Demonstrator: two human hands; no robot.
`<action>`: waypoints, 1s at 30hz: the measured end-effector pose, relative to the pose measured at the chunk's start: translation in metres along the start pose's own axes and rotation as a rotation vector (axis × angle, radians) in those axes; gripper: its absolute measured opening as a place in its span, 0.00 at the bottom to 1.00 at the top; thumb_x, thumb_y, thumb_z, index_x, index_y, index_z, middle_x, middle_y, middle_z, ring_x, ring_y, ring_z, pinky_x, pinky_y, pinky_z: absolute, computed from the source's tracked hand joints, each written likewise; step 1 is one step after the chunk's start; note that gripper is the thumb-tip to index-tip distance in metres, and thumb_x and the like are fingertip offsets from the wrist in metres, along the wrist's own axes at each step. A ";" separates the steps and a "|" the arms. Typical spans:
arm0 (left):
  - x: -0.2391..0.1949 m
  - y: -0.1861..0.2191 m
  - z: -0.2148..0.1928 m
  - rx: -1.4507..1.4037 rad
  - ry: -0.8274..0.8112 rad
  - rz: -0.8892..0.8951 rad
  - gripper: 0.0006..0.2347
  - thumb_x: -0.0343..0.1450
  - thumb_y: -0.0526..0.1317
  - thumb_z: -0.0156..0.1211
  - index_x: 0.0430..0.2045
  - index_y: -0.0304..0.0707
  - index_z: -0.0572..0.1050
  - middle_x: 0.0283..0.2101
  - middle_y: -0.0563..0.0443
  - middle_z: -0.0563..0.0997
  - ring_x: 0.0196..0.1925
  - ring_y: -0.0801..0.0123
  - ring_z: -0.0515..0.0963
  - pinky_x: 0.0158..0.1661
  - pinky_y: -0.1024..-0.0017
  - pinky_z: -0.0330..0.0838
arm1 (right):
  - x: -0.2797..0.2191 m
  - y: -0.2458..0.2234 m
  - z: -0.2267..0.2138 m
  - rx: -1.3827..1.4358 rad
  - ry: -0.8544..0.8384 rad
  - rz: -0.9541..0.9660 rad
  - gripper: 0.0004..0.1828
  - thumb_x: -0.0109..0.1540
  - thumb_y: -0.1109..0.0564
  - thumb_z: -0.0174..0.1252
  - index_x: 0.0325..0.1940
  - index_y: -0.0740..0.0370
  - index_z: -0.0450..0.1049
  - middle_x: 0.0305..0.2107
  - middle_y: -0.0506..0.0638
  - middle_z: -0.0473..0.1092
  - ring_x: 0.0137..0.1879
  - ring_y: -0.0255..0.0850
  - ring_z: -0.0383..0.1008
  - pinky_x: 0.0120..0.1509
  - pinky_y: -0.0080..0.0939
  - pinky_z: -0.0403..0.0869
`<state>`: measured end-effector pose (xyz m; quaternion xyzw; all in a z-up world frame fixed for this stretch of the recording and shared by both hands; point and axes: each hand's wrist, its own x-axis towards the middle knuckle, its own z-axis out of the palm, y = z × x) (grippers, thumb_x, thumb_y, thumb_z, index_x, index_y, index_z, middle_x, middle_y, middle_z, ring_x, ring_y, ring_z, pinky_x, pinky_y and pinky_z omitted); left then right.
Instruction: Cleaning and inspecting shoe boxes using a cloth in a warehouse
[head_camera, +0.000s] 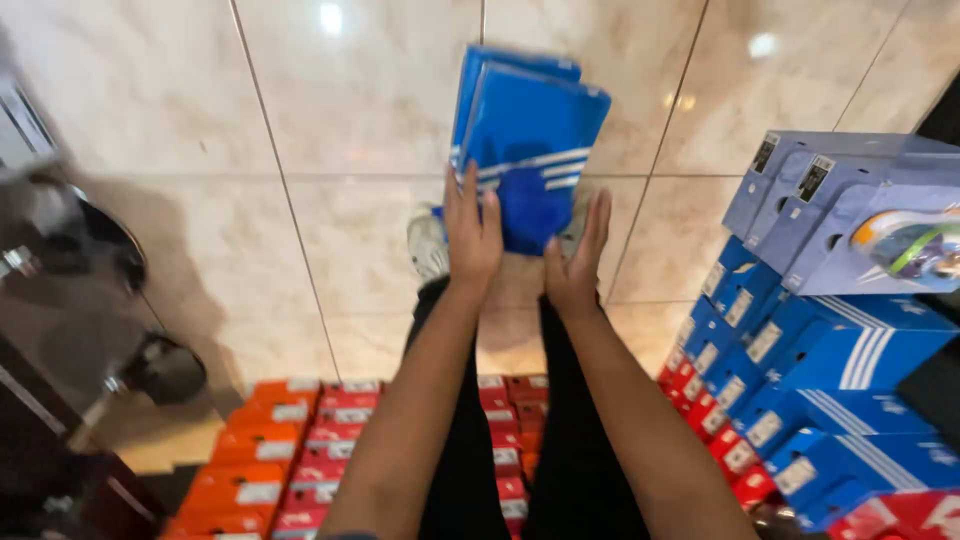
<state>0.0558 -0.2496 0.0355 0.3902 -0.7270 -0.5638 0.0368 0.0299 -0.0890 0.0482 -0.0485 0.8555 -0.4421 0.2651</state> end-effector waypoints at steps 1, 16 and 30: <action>0.015 -0.015 0.007 0.097 0.114 0.080 0.17 0.80 0.43 0.50 0.63 0.37 0.70 0.65 0.24 0.69 0.67 0.32 0.67 0.67 0.44 0.60 | 0.023 0.017 0.001 -0.163 0.037 -0.108 0.46 0.70 0.40 0.52 0.82 0.59 0.36 0.77 0.62 0.28 0.81 0.66 0.30 0.80 0.68 0.44; -0.008 -0.161 0.071 0.047 0.533 -0.244 0.11 0.80 0.42 0.49 0.49 0.45 0.79 0.47 0.45 0.83 0.54 0.51 0.81 0.57 0.55 0.72 | 0.153 0.129 0.076 -0.768 -0.595 -0.864 0.54 0.47 0.47 0.68 0.77 0.44 0.57 0.76 0.59 0.46 0.81 0.63 0.39 0.80 0.68 0.38; 0.001 -0.164 0.108 -0.763 1.065 -0.487 0.17 0.79 0.46 0.45 0.57 0.32 0.64 0.51 0.41 0.77 0.50 0.63 0.78 0.53 0.71 0.73 | 0.165 0.046 0.092 -0.653 -0.826 -1.099 0.31 0.63 0.47 0.52 0.70 0.53 0.68 0.71 0.55 0.58 0.77 0.58 0.56 0.77 0.65 0.54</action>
